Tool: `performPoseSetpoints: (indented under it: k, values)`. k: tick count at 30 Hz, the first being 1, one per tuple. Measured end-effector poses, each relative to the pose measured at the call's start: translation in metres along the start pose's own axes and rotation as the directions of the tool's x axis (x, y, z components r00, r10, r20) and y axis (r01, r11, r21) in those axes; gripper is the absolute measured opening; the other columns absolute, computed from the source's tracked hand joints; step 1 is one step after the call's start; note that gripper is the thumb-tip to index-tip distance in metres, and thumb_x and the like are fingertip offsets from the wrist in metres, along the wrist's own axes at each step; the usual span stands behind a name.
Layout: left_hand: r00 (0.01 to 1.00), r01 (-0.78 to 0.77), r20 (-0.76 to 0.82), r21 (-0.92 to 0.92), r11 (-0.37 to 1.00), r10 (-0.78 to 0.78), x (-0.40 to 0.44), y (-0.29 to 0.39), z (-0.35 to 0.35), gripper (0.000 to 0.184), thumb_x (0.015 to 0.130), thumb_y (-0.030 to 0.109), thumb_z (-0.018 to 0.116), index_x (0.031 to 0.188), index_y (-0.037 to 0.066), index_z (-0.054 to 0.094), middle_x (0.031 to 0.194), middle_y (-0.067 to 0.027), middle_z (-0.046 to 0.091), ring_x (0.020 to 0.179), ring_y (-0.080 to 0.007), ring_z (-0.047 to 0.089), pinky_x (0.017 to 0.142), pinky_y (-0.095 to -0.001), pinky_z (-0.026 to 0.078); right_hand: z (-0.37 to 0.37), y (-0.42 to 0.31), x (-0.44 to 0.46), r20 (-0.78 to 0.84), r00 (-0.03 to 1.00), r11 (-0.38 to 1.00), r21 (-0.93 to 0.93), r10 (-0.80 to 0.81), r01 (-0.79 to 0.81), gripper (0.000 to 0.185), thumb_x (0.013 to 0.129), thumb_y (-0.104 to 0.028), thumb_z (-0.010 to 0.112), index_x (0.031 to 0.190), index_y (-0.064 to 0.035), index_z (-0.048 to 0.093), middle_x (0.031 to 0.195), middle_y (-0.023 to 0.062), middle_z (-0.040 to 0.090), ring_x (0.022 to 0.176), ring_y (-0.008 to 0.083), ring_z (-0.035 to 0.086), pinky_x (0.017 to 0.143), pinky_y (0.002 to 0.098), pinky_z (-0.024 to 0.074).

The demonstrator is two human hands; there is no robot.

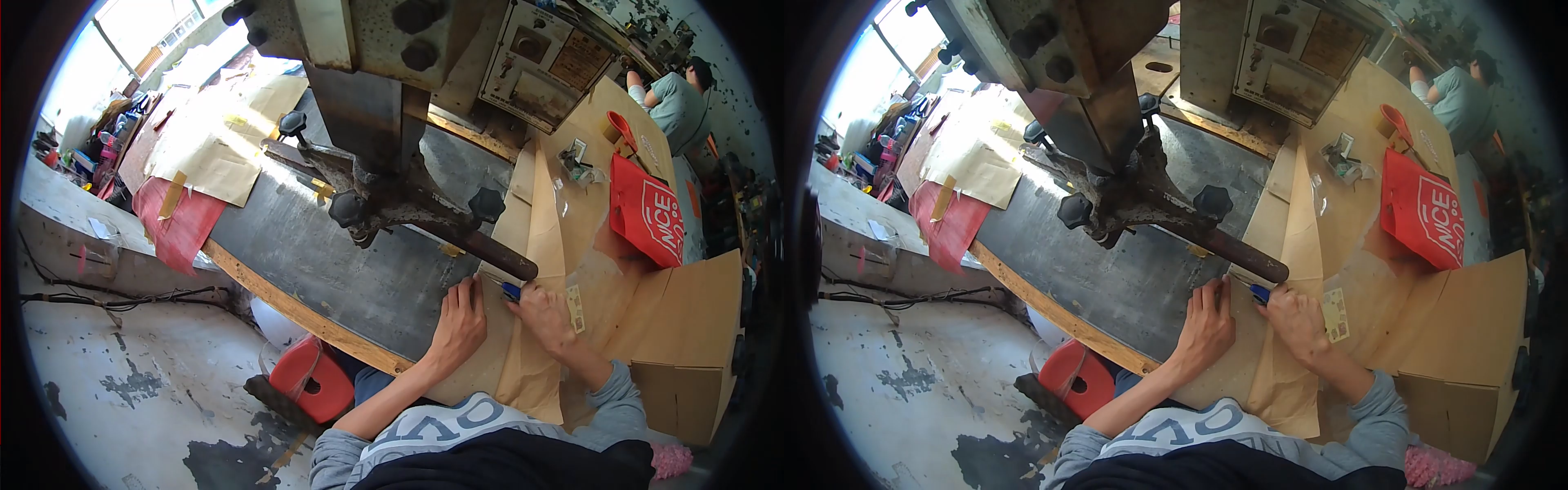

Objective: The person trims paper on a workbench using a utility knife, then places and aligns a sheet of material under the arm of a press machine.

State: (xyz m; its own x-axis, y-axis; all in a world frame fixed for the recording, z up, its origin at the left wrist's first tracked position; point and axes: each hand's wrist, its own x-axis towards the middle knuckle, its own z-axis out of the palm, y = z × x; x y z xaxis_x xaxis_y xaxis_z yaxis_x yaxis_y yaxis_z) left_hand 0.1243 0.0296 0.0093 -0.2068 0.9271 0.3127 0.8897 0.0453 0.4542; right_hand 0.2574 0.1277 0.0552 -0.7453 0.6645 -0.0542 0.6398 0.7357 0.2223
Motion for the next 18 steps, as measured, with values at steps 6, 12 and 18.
performPoseSetpoints:
  k: [6,12,18]
  values:
    - [1.000,0.002,0.000,-0.035,0.999,-0.002,0.000,-0.003,0.001,0.059,0.069,0.002,0.052,0.125,-0.014,0.041,0.113,-0.0229,0.044,0.099,-0.0334,0.048,0.086,-0.0382,0.044,-0.008,0.007,0.002,0.049,0.995,0.993,-0.077,-0.086,0.090,0.036,0.077,-0.042,0.067,0.075,-0.0082,0.055,0.061,0.0020,0.059,0.060,0.0156,0.065,0.049,0.0274,0.0505]
    - [1.000,-0.007,0.023,-0.043,0.999,0.008,0.000,-0.005,-0.004,0.057,0.072,0.003,0.050,0.125,-0.015,0.040,0.114,-0.0229,0.044,0.100,-0.0322,0.049,0.085,-0.0366,0.044,-0.026,0.013,-0.001,0.111,0.988,0.987,-0.105,-0.106,0.118,0.032,0.078,-0.040,0.066,0.075,-0.0085,0.057,0.063,0.0031,0.060,0.062,0.0160,0.065,0.051,0.0278,0.0511]
    - [1.000,-0.018,0.018,-0.044,0.999,0.019,-0.001,-0.004,-0.001,0.057,0.073,0.004,0.051,0.125,-0.016,0.039,0.114,-0.0247,0.043,0.100,-0.0334,0.048,0.086,-0.0375,0.044,-0.032,0.028,-0.013,0.196,0.980,0.997,-0.046,-0.045,0.055,0.033,0.079,-0.039,0.066,0.074,-0.0072,0.058,0.067,0.0089,0.063,0.064,0.0202,0.067,0.051,0.0304,0.0513]
